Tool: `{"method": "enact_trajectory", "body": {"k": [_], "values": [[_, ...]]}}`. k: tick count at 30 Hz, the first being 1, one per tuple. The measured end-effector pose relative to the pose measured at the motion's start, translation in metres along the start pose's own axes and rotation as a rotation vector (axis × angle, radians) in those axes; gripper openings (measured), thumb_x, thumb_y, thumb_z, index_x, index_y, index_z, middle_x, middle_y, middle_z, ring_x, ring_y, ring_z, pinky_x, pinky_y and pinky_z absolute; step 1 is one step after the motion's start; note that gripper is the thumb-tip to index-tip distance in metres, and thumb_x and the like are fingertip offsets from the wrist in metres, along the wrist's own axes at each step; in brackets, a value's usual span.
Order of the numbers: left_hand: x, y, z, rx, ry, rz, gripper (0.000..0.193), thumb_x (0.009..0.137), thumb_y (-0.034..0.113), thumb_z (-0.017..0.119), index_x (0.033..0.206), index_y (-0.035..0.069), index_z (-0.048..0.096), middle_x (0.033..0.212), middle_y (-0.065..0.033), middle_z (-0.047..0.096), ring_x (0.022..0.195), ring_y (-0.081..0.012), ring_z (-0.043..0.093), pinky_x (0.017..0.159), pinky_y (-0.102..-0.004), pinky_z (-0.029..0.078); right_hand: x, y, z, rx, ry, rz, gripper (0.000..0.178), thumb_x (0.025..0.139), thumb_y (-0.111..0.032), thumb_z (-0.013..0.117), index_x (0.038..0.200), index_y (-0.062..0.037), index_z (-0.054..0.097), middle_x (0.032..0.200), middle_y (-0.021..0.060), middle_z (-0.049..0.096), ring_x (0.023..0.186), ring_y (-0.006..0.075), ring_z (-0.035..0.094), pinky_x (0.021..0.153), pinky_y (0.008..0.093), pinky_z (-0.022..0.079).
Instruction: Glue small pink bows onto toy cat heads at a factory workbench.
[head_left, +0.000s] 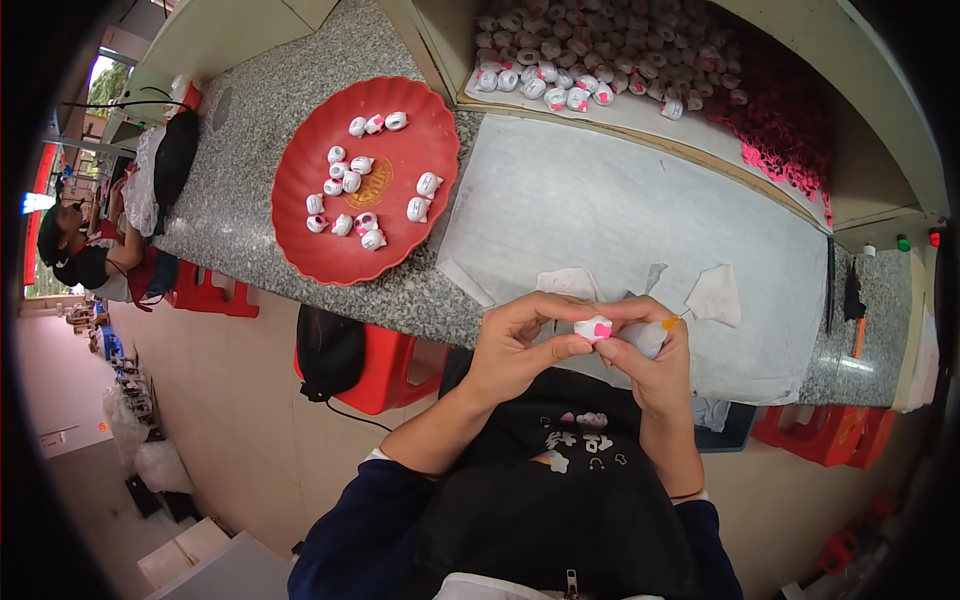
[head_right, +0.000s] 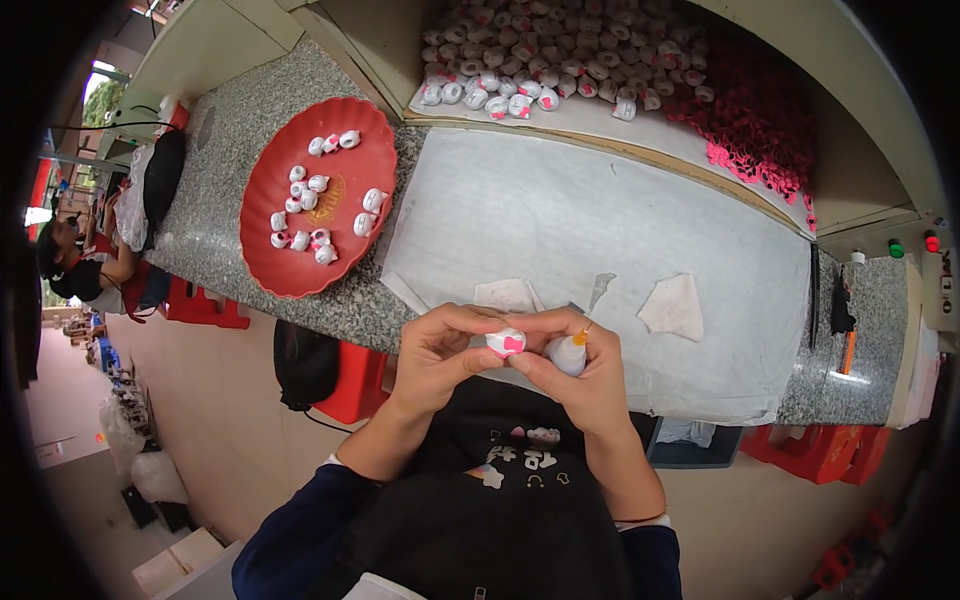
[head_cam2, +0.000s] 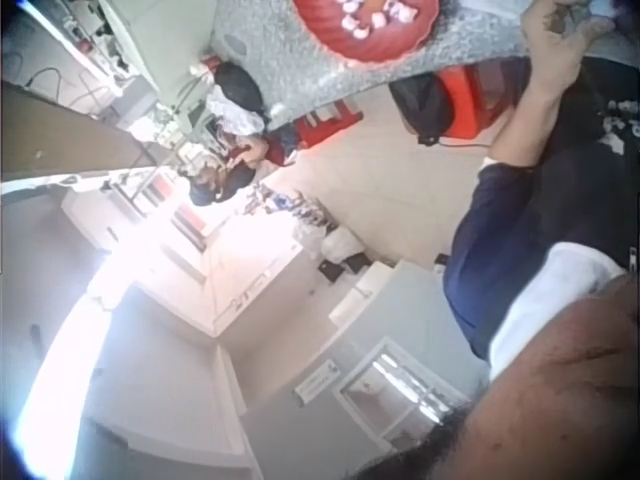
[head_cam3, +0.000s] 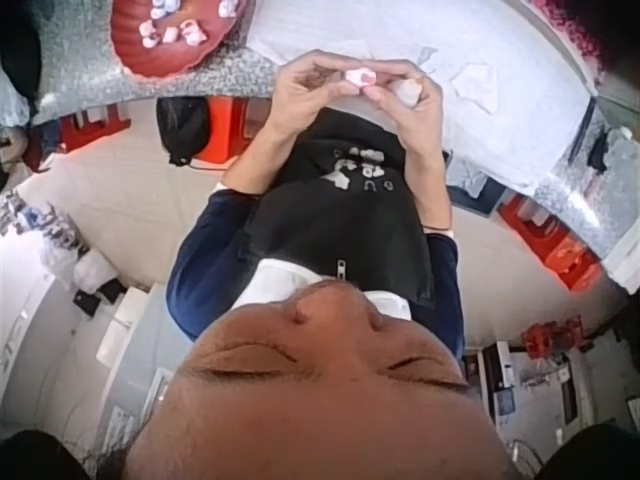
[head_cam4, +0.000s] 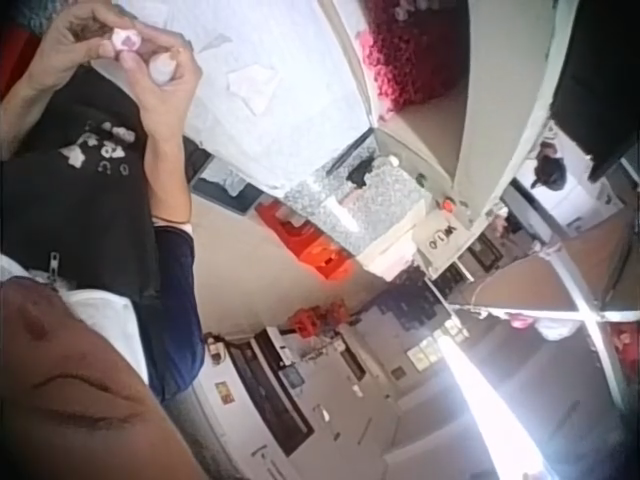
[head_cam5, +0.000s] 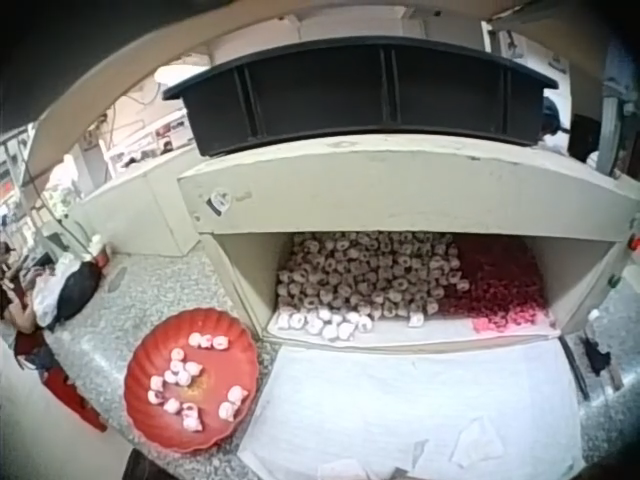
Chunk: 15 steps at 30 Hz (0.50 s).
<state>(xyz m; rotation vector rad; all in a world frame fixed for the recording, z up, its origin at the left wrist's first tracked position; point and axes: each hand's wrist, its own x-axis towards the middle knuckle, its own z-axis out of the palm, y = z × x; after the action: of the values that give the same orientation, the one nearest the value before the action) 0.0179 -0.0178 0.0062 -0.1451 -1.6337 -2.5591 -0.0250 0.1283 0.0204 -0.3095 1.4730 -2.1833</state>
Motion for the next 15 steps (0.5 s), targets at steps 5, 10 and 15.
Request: {"method": "enact_trajectory", "body": {"k": [5, 10, 15], "values": [[0.002, -0.003, -0.001, -0.246, 0.099, -0.239, 0.021, 0.074, 0.002, 0.054, 0.094, -0.001, 0.049, 0.093, -0.0154, 0.055, 0.091, -0.0198, 0.052, 0.08, -0.0313, 0.04, -0.001, -0.015, -0.008, -0.156, 0.109, -0.023, 0.028, 0.065, 0.003, 0.058, 0.092, 0.0021, 0.054, 0.07, 0.0048, 0.055, 0.062, 0.0074, 0.049, 0.053, 0.0189, 0.037], [0.003, -0.007, -0.008, -0.353, 0.118, -0.219, 0.022, 0.075, 0.002, 0.053, 0.096, 0.001, 0.048, 0.095, -0.0148, 0.053, 0.095, -0.0204, 0.05, 0.082, -0.0343, 0.04, -0.011, -0.043, -0.069, -1.426, 0.472, -0.309, 0.022, 0.064, 0.003, 0.055, 0.086, -0.0008, 0.056, 0.076, 0.0063, 0.054, 0.065, 0.0097, 0.048, 0.059, 0.0204, 0.037], [0.005, -0.006, -0.004, -0.366, 0.137, -0.215, 0.023, 0.074, 0.001, 0.053, 0.097, 0.001, 0.048, 0.095, -0.0147, 0.053, 0.094, -0.0196, 0.05, 0.084, -0.0356, 0.04, -0.015, -0.033, -0.073, -1.232, 0.444, -0.254, 0.019, 0.063, 0.003, 0.058, 0.081, -0.0008, 0.057, 0.073, 0.0083, 0.053, 0.063, 0.0147, 0.049, 0.057, 0.0223, 0.039]]}}
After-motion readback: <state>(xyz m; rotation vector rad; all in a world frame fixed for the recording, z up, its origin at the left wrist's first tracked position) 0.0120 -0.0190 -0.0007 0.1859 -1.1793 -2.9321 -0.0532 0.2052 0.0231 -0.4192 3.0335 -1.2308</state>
